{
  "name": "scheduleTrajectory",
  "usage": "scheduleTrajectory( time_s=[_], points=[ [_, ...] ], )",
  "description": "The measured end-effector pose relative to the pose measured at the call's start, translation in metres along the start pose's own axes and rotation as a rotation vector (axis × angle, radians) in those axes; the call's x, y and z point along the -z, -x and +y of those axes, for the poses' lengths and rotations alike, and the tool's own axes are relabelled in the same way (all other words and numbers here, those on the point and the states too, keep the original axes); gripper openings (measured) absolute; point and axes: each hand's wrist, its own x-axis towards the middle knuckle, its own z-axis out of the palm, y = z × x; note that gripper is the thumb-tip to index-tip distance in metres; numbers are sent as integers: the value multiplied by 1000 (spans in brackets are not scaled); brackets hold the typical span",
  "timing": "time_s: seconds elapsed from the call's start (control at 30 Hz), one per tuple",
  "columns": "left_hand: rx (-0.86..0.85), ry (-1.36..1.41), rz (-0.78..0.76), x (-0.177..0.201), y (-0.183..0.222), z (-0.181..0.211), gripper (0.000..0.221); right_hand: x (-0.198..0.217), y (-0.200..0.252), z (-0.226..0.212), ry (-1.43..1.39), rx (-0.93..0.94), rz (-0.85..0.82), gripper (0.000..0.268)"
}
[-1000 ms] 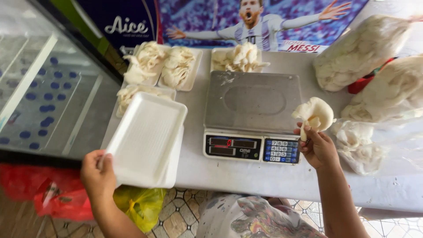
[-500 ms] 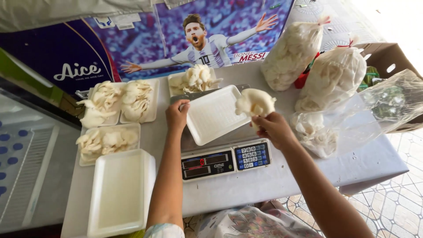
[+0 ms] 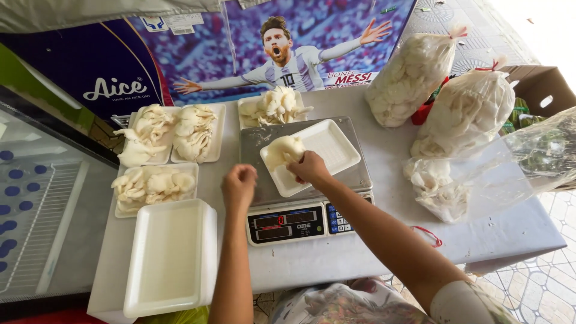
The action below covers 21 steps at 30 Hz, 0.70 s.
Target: The person weighs pieces of mushrooms on a digital scale and places them onto white trays or into plastic bags.
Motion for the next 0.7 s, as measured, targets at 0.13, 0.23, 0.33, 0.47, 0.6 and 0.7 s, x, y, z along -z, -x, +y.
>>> scheduleTrajectory(
  time_s=[0.13, 0.23, 0.33, 0.47, 0.6, 0.7],
  points=[
    [230, -74, -291, -19, 37, 18, 36, -9, -2, -1, 159, 19, -34, 27],
    [251, -96, -265, -27, 37, 30, 34, -3, 0, -3, 177, 4, -67, 32],
    [228, -177, -239, -41, 28, 22, 26, 14, 10, -7, 229, -6, -100, 48],
    [170, -302, -198, -53, -2, -16, 23, 57, 77, -31, 218, 118, -71, 60],
    [115, -384, -91, -42, -7, -20, 26, 157, 196, -40, 39, 321, -313, 24],
    [75, -299, -29, -19, 16, 39, 25, 259, 269, -10, 78, 298, -84, 24]
  ],
)
